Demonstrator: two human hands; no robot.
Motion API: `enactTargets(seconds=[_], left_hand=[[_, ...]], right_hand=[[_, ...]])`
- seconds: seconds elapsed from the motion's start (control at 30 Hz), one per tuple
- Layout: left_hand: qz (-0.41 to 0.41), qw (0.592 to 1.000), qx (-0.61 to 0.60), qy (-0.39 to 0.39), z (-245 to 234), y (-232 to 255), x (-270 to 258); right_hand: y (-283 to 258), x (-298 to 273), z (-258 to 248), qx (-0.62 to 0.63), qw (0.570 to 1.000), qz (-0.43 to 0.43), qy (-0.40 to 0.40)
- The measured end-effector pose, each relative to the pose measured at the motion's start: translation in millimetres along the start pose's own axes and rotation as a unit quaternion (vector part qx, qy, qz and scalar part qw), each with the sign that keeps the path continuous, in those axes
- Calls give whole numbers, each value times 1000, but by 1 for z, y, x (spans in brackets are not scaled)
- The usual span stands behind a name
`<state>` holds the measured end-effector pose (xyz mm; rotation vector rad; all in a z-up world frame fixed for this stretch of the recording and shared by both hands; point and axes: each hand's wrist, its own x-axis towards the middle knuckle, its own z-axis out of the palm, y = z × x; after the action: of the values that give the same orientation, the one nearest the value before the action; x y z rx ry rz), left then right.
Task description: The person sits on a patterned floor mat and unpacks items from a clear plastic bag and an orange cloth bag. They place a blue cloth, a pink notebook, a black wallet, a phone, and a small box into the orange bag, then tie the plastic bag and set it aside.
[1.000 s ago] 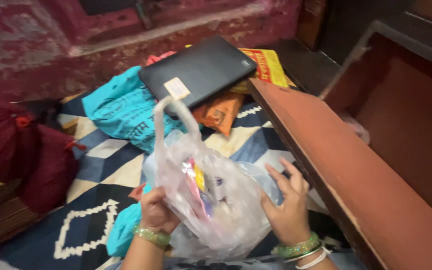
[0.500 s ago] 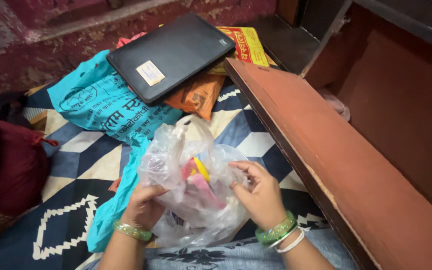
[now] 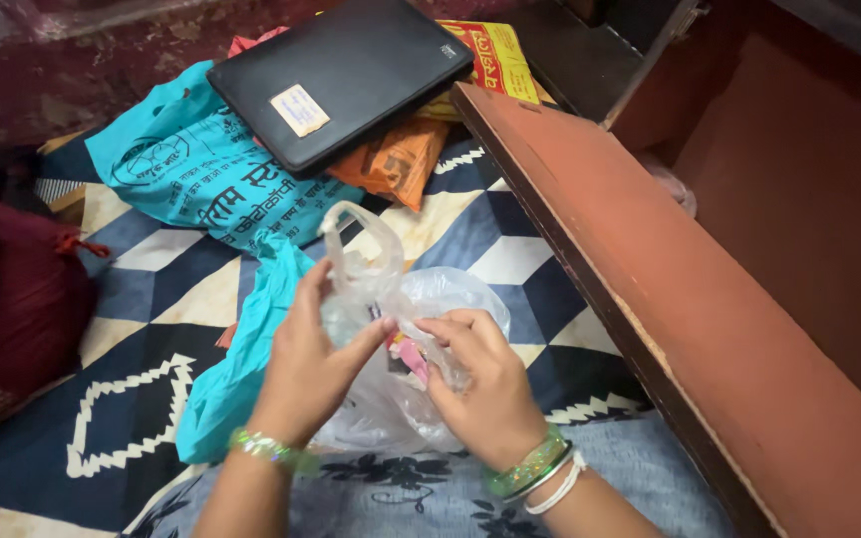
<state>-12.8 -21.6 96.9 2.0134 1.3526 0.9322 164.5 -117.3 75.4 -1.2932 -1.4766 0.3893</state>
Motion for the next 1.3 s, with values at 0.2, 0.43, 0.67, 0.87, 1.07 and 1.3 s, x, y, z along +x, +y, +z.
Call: enactTargets(seconds=[0.2,0.43,0.67,0.87,1.07,1.3], left_hand=[[2,984,-176,16,-36,-5,-2],[110,989,-67,-71,-110,4,-27],[7,992,-80,-100,-140,38,-50],[-8,974,-145,-172,-149,72,-70],[-75,942,-146,-293,-155,89,-81],[-54,957,-192,-212,-146,85,-68]], right_hand=[[-5,-9,-11,-154,987,24,37],[-35,-10,-48,-303,921,223,-106],[-68,-24,-50,-374,885,255,-112],[-78,-26,-30,-329,880,300,-164],[-43,-45,-8,-410,834,313,-197],[25,-43,-21,-276,927,209,-140]])
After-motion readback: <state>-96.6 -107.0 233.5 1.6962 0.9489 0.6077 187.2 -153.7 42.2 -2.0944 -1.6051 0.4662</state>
